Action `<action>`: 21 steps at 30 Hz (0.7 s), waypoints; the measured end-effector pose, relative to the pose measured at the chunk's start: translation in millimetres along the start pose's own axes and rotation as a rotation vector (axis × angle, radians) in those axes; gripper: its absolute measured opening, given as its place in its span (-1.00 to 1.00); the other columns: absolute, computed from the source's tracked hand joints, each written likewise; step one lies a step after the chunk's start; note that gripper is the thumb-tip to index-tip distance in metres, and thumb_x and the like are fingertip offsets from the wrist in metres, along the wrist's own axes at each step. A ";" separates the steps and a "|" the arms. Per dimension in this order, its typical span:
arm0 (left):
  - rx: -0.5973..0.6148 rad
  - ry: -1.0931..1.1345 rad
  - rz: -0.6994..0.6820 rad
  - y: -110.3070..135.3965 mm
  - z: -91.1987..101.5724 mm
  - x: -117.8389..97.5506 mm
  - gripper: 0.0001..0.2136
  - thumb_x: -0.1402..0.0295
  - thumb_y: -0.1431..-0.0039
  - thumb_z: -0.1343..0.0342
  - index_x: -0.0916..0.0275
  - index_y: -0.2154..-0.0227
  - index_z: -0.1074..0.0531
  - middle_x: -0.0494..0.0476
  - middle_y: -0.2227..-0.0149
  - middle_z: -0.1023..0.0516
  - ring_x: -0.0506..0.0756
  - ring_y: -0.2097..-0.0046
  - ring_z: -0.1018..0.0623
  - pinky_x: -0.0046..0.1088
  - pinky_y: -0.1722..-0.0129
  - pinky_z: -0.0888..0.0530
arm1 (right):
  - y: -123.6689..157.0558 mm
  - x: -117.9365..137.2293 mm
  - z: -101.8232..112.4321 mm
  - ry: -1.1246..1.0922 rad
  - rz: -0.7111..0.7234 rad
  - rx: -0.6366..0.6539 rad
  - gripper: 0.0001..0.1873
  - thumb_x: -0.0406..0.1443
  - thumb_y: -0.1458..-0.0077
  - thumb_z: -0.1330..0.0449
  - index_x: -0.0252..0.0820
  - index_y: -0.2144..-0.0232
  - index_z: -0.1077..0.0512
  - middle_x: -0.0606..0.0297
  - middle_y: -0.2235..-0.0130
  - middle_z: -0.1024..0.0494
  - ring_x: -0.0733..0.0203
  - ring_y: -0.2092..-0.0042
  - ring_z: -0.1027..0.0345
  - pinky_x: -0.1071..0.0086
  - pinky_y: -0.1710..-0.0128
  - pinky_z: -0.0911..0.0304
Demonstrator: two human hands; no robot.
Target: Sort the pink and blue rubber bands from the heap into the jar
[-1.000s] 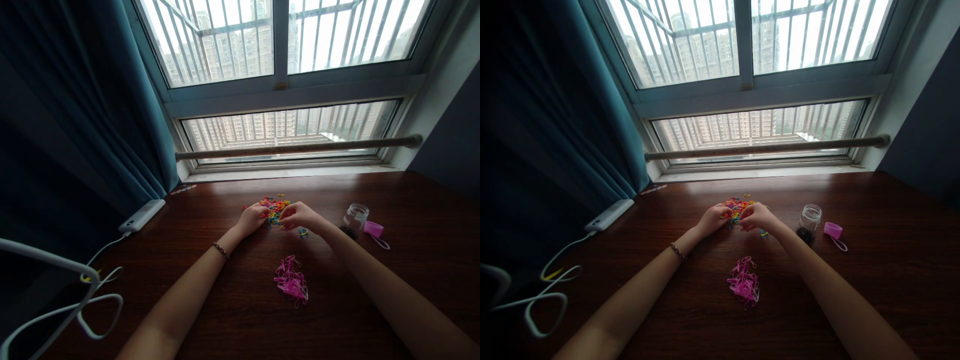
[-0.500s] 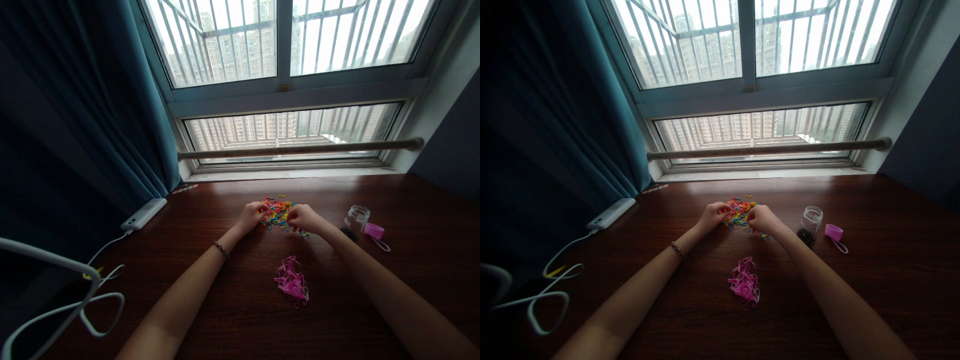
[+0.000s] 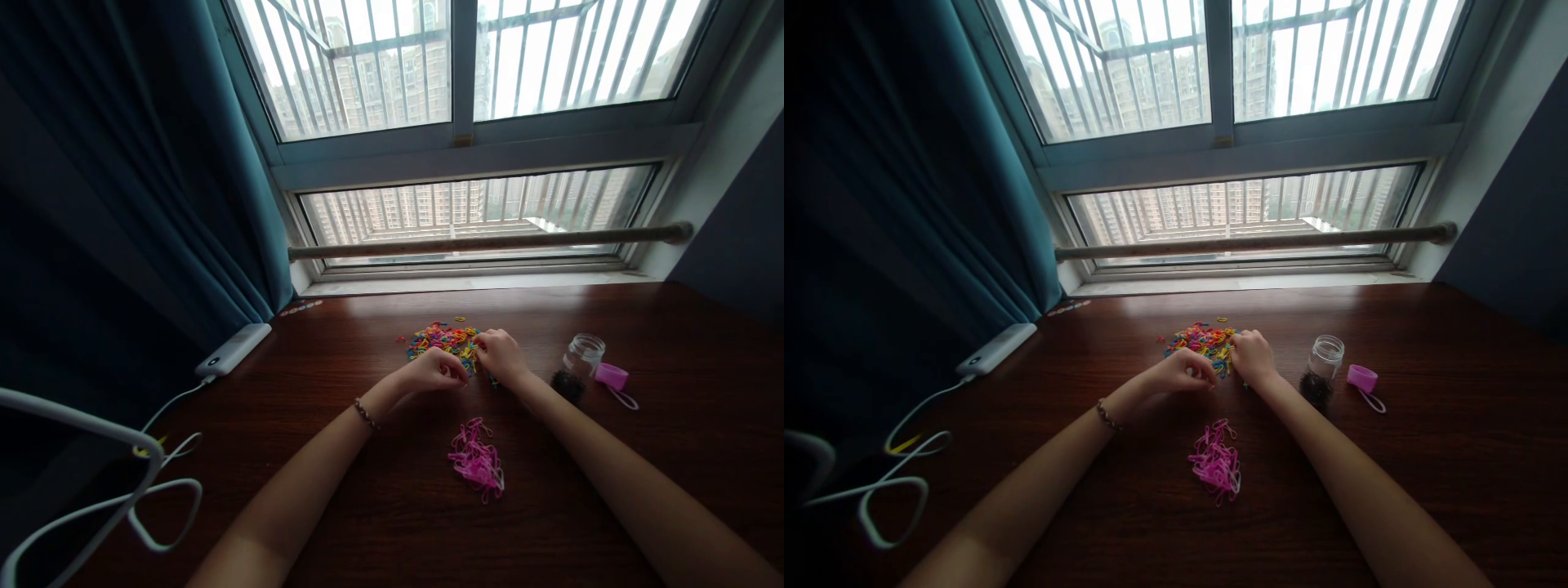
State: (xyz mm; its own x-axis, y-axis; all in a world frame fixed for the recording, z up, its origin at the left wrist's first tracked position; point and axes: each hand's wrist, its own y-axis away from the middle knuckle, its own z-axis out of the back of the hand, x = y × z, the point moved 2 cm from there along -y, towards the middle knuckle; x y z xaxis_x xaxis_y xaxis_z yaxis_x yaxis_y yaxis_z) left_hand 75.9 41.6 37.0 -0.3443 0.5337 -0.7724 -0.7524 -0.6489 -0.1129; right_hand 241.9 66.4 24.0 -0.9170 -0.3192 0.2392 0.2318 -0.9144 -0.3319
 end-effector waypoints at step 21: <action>0.148 -0.107 -0.025 -1.4 -13.9 -5.9 -0.82 0.54 0.03 -0.03 0.33 0.36 -0.49 0.05 0.44 -0.54 -0.05 0.43 -0.46 -0.65 0.44 -0.33 | -2.2 -10.7 -0.1 -0.022 0.013 0.208 -0.78 -0.39 0.13 -0.08 -0.07 0.46 -0.50 0.27 0.35 -0.44 0.19 0.25 -0.18 0.45 0.30 -0.04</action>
State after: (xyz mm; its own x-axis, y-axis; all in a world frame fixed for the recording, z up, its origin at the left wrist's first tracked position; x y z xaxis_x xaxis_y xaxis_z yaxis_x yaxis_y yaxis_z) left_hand 86.7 31.8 33.0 -0.3759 0.6084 -0.6990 -0.8334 -0.5517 -0.0320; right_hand 251.1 71.8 22.1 -0.9067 -0.3347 0.2565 0.3078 -0.9411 -0.1403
